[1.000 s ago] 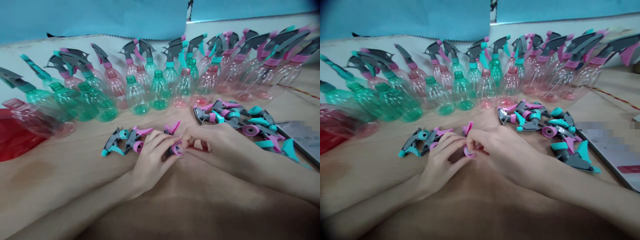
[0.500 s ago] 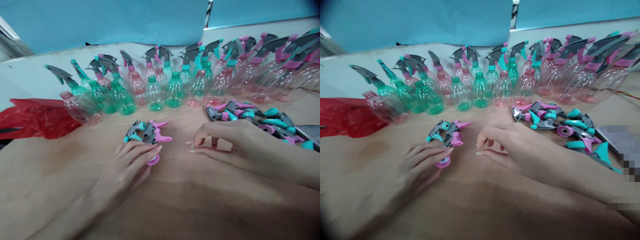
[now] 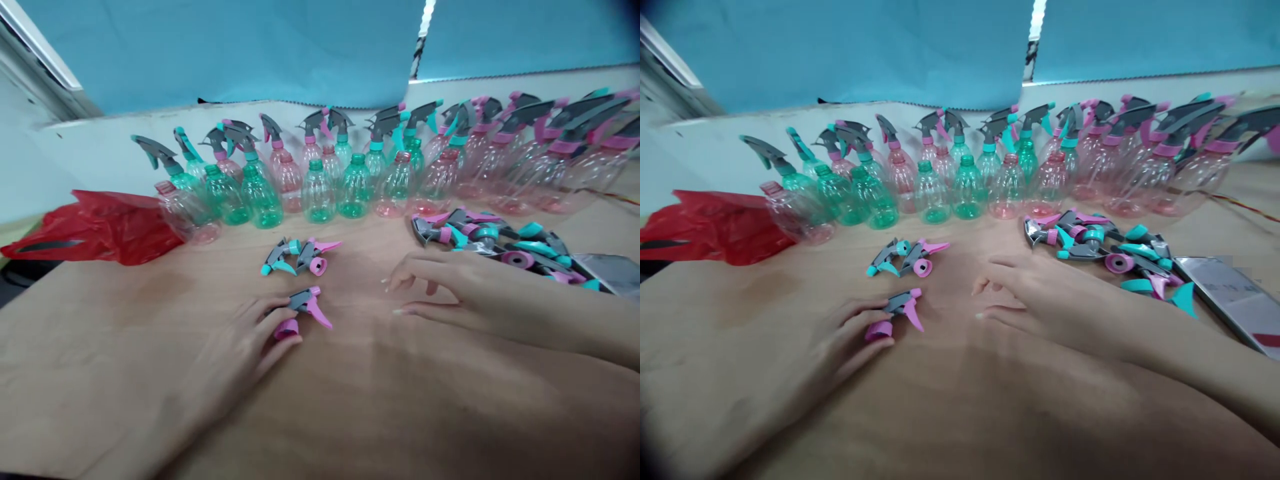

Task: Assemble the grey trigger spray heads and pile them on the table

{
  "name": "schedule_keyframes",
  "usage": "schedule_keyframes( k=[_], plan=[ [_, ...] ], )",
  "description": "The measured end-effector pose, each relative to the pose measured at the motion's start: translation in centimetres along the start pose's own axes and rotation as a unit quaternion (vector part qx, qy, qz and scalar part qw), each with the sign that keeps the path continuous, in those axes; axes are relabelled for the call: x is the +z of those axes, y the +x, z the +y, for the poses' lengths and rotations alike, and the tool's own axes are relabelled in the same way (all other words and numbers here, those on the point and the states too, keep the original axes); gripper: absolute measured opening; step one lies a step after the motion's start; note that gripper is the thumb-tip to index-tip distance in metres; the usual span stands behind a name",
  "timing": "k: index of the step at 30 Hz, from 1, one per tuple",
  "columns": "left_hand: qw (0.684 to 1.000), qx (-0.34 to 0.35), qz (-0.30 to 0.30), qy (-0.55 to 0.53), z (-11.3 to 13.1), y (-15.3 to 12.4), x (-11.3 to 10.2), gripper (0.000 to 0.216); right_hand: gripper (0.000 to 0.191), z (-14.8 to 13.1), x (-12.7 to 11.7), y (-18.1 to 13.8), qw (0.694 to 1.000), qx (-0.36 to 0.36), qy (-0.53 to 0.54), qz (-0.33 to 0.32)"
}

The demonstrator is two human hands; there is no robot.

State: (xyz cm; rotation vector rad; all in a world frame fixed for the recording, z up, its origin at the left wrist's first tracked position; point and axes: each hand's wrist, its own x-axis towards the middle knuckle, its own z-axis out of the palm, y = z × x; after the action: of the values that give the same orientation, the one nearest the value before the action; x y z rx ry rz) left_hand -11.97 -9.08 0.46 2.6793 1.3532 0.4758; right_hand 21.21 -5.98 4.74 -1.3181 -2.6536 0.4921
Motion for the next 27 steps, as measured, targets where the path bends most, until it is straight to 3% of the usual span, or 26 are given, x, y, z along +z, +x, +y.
schedule_keyframes(
  k=[6, 11, 16, 21, 27],
  plan=[
    [0.995, -0.093, 0.020, 0.030, -2.8, -1.6, -0.5, 0.025, 0.034, 0.4, 0.2, 0.0, 1.000, -0.012, 0.012, -0.006],
    [0.992, -0.089, 0.068, 0.066, -3.5, -1.3, -0.1, 0.028, 0.030, 0.6, -0.2, -0.2, 1.000, 0.017, -0.003, 0.017],
    [0.987, 0.040, 0.136, 0.081, -0.6, 2.0, -0.2, 0.027, 0.034, 3.5, -1.2, -2.7, 0.995, 0.075, -0.048, 0.046],
    [0.991, 0.116, 0.051, 0.035, 3.9, 6.7, 1.3, 0.021, 0.030, 8.3, -1.0, -6.6, 0.978, 0.150, -0.129, 0.063],
    [0.978, 0.200, -0.019, -0.056, 8.4, 11.0, 5.5, 0.016, 0.032, 12.3, 0.0, -8.7, 0.964, 0.158, -0.181, 0.116]
  ],
)
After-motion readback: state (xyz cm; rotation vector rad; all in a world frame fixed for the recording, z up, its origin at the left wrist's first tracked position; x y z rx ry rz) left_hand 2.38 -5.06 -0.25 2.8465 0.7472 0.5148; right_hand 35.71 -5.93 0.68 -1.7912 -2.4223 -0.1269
